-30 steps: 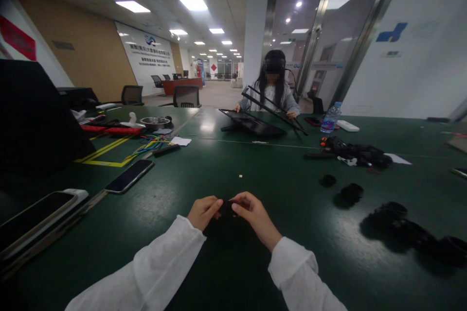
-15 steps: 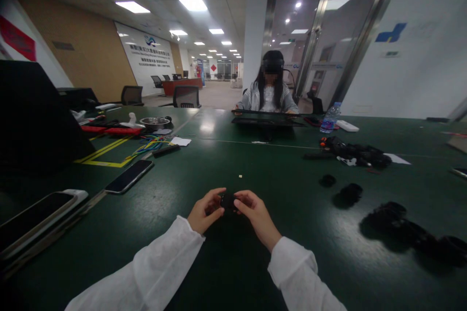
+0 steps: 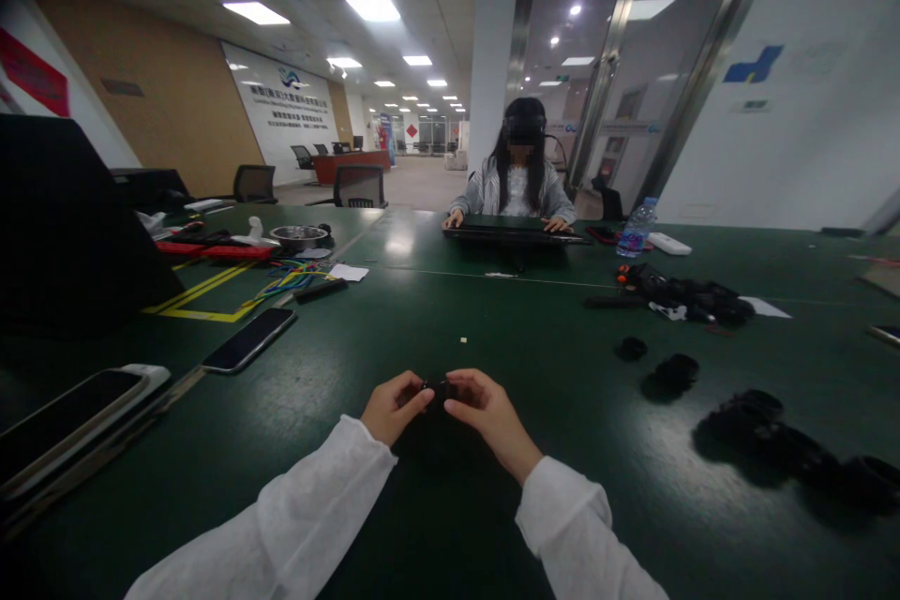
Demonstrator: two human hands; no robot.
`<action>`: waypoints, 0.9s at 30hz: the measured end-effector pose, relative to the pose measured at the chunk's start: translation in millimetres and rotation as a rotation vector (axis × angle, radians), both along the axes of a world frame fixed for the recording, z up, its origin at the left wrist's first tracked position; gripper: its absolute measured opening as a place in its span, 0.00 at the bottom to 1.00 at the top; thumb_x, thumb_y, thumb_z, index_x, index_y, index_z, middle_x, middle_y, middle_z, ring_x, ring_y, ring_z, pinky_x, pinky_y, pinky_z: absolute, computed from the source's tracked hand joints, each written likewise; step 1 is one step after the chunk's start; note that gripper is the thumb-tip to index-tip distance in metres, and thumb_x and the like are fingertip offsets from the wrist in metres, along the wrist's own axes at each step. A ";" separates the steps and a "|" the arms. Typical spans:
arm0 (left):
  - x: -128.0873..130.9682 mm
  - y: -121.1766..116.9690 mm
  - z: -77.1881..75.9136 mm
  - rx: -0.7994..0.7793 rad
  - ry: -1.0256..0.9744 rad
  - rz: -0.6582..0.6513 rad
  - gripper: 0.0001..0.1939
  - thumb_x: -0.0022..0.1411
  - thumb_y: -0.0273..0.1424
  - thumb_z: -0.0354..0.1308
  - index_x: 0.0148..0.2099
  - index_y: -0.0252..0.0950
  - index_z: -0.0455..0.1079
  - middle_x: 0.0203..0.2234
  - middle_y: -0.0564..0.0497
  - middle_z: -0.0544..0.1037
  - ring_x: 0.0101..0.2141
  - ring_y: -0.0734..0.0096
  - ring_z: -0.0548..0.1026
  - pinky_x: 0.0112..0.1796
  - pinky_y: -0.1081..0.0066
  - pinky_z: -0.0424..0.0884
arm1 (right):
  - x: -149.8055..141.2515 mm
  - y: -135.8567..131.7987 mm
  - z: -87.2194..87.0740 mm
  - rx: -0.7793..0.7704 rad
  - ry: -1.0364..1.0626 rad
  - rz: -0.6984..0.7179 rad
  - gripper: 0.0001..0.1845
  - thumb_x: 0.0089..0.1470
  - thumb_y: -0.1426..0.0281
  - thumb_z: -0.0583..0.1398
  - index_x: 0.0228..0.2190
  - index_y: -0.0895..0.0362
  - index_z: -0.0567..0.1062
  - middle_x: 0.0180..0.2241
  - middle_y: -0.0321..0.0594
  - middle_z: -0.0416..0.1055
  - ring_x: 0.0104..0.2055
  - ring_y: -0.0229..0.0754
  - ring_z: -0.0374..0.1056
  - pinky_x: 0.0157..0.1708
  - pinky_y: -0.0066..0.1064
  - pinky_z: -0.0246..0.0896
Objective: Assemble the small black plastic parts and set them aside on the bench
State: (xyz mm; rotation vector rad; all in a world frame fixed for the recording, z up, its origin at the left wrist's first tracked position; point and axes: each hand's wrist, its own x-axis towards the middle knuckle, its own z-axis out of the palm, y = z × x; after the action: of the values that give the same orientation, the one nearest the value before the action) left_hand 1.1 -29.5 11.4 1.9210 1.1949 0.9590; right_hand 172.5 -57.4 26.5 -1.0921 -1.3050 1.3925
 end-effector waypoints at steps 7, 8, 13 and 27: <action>0.2 5.5 -9.9 0.007 -0.063 -0.020 0.21 0.58 0.40 0.42 0.24 0.31 0.66 0.23 0.52 0.65 0.22 0.77 0.67 0.21 0.77 0.63 | -1.9 0.2 -1.4 0.044 -0.012 0.021 0.17 0.38 0.70 0.62 0.35 0.52 0.68 0.38 0.36 0.67 0.43 0.43 0.62 0.45 0.39 0.53; 0.0 5.6 -10.9 -0.018 -0.088 -0.026 0.21 0.59 0.40 0.41 0.24 0.31 0.66 0.23 0.52 0.65 0.21 0.77 0.66 0.20 0.77 0.63 | -1.7 0.5 -2.5 0.051 -0.013 0.015 0.17 0.38 0.69 0.62 0.35 0.52 0.68 0.37 0.36 0.67 0.43 0.42 0.62 0.45 0.39 0.53; -2.3 6.9 -13.0 -0.012 -0.114 -0.090 0.16 0.58 0.33 0.42 0.27 0.31 0.67 0.25 0.51 0.65 0.24 0.76 0.67 0.20 0.78 0.64 | -0.8 1.4 -6.0 0.043 -0.019 -0.028 0.15 0.41 0.67 0.60 0.35 0.53 0.68 0.37 0.36 0.66 0.40 0.41 0.62 0.41 0.37 0.56; -1.2 5.7 -8.5 0.071 -0.180 0.035 0.08 0.51 0.25 0.50 0.36 0.34 0.63 0.28 0.52 0.68 0.28 0.74 0.69 0.24 0.76 0.65 | -2.6 0.7 -3.0 0.041 -0.029 -0.055 0.16 0.40 0.63 0.60 0.34 0.54 0.69 0.34 0.37 0.67 0.37 0.41 0.63 0.36 0.34 0.57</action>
State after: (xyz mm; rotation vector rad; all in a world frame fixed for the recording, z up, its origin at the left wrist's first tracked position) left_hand -0.1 -23.8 3.0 1.8293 1.1063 1.1812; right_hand 169.9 -56.8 23.5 -1.1166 -1.3093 1.3087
